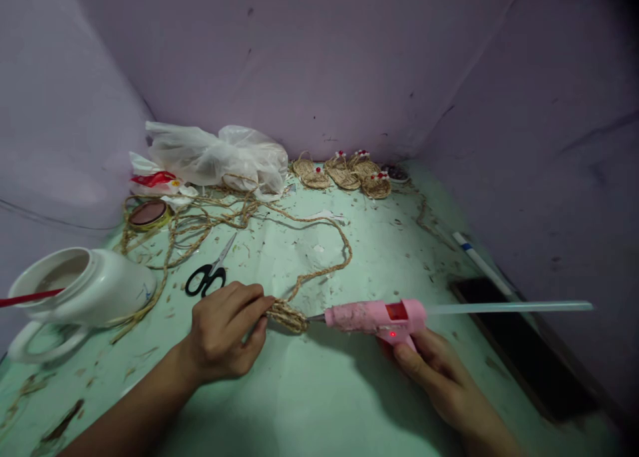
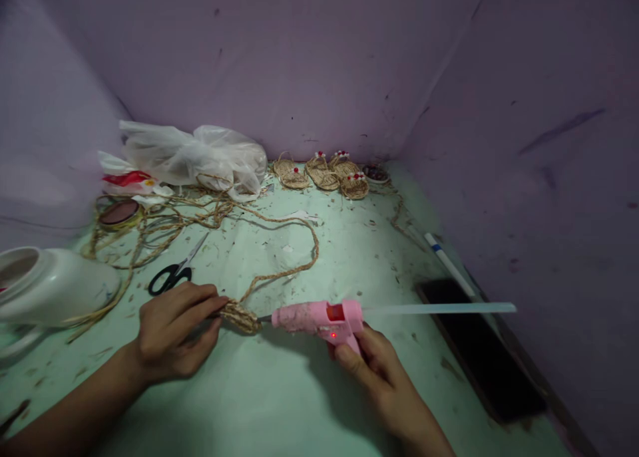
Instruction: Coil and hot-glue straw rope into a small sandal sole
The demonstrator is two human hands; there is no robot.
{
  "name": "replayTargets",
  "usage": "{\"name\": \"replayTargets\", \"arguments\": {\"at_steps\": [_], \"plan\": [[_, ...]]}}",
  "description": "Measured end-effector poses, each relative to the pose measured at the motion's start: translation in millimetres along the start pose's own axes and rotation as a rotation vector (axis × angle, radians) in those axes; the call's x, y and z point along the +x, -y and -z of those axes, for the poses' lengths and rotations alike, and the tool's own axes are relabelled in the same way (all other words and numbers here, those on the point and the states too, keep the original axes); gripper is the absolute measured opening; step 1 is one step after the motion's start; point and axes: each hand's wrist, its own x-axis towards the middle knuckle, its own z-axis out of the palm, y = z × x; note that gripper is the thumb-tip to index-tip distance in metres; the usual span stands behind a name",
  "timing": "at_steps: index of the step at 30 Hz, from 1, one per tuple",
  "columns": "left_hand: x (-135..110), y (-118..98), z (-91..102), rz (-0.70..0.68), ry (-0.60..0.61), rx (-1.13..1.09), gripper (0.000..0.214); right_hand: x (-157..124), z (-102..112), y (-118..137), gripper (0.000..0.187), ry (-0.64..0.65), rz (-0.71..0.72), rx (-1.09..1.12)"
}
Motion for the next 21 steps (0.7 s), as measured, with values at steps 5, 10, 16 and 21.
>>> {"name": "replayTargets", "arguments": {"at_steps": [5, 10, 16, 21], "plan": [[-1.3, 1.6, -1.3, 0.009, -0.005, 0.007, 0.033, 0.2, 0.6, 5.3, 0.036, 0.023, 0.027, -0.024], [1.4, 0.3, 0.0, 0.024, -0.017, 0.023, 0.033, -0.1, -0.3, 9.1, 0.039, 0.038, 0.018, -0.02], [3.2, -0.5, -0.1, 0.054, -0.02, 0.03, 0.031, -0.6, -3.5, 7.9, 0.043, 0.018, -0.031, 0.001], [2.3, 0.1, -0.3, 0.07, -0.027, 0.04, 0.03, -1.0, -3.3, 5.9, 0.044, 0.031, -0.027, -0.002]]}}
